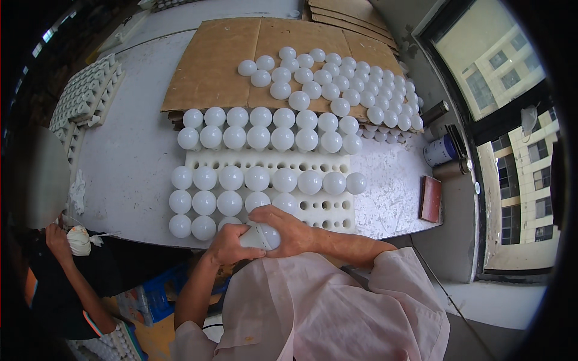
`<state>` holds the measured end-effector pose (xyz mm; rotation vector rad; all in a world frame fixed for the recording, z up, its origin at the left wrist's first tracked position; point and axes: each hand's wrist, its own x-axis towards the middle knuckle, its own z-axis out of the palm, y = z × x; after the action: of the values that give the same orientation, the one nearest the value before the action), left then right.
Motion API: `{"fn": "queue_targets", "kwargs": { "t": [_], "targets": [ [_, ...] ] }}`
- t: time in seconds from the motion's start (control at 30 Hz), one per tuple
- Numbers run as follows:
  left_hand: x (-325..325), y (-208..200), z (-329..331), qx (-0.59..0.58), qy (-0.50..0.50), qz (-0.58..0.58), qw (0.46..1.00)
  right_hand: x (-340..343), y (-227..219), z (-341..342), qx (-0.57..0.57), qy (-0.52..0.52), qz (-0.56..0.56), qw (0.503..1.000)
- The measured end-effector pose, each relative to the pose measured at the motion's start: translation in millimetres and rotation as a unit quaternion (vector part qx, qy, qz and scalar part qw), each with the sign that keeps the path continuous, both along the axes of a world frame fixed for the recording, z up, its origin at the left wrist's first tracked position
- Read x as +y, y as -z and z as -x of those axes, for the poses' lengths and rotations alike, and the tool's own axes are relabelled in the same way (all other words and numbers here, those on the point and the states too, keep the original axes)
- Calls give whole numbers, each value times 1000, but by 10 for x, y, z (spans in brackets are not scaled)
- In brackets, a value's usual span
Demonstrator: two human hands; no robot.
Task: The person assembles light bulbs by pressing translucent covers onto bulb bases by hand and placing them into a foam tray. The person also transfers covers from cardboard sheets onto the foam tray.
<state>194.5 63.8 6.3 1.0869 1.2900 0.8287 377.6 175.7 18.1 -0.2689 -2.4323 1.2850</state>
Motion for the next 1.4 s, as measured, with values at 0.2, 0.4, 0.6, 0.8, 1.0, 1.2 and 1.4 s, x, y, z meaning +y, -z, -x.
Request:
{"fn": "queue_targets", "kwargs": {
  "t": [0.2, 0.4, 0.6, 0.8, 1.0, 1.2, 1.4],
  "targets": [
    [70, -198, -93, -30, 2, -26, 999, -18, 19, -26, 144, -19, 6, 989],
    [123, -333, -227, -68, 31, 35, 997, -13, 17, -162, 142, -16, 43, 989],
    [351, -131, -259, -226, 14, 117, 967, 153, -1, -247, 96, 83, 72, 989],
    [355, -234, -221, -86, -89, -1, 992, 631, -25, -812, 135, 285, -58, 947],
    [309, -15, -9, -170, -196, -36, 965, 540, 427, -944, -68, 188, -217, 955],
    [-30, 67, 99, -105, -278, -75, 952, 429, 484, -895, -52, 172, -225, 957],
    [-248, 142, 29, -99, -354, -79, 927, 1286, 290, -480, 31, 275, -182, 944]
  ]
}}
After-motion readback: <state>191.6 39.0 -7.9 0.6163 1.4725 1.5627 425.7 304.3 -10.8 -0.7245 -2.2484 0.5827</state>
